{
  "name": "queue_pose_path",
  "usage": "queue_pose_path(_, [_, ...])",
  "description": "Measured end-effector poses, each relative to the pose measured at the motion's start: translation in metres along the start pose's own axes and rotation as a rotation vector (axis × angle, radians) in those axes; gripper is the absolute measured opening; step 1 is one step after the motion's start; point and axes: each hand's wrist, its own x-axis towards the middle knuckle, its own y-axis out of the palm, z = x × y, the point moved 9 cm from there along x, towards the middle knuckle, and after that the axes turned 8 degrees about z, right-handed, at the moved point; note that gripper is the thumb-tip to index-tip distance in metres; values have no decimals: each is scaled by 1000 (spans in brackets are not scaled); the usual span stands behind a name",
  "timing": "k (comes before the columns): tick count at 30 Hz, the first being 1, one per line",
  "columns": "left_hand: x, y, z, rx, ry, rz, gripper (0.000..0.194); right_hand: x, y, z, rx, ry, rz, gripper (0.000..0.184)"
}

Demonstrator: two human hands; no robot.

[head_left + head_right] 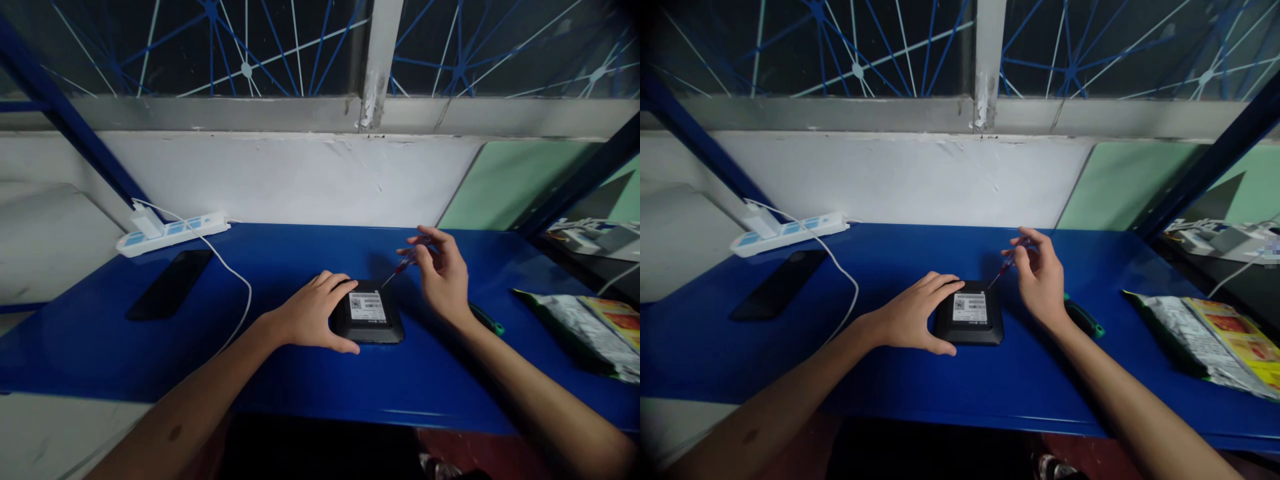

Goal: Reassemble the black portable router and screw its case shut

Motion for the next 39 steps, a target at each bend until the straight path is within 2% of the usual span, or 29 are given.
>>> queue_pose_path(11, [0,0,-2,-4,0,-1,120,-2,9,-3,5,13,64,34])
queue_pose_path(19, [1,-1,-2,-14,-2,4,119,-2,3,-9,-10,33,2,33])
queue_pose_path(27, [0,0,-2,-22,19,-15,117,-2,-3,4,-16,-27,-64,31])
queue_pose_path(33, [-1,0,-2,-25,18,-19,118,-4,2,3,16,-6,-18,26])
queue_pose_path(39, [-1,0,-2,-5,9,-11,118,0,-1,1,11,-13,-44,28])
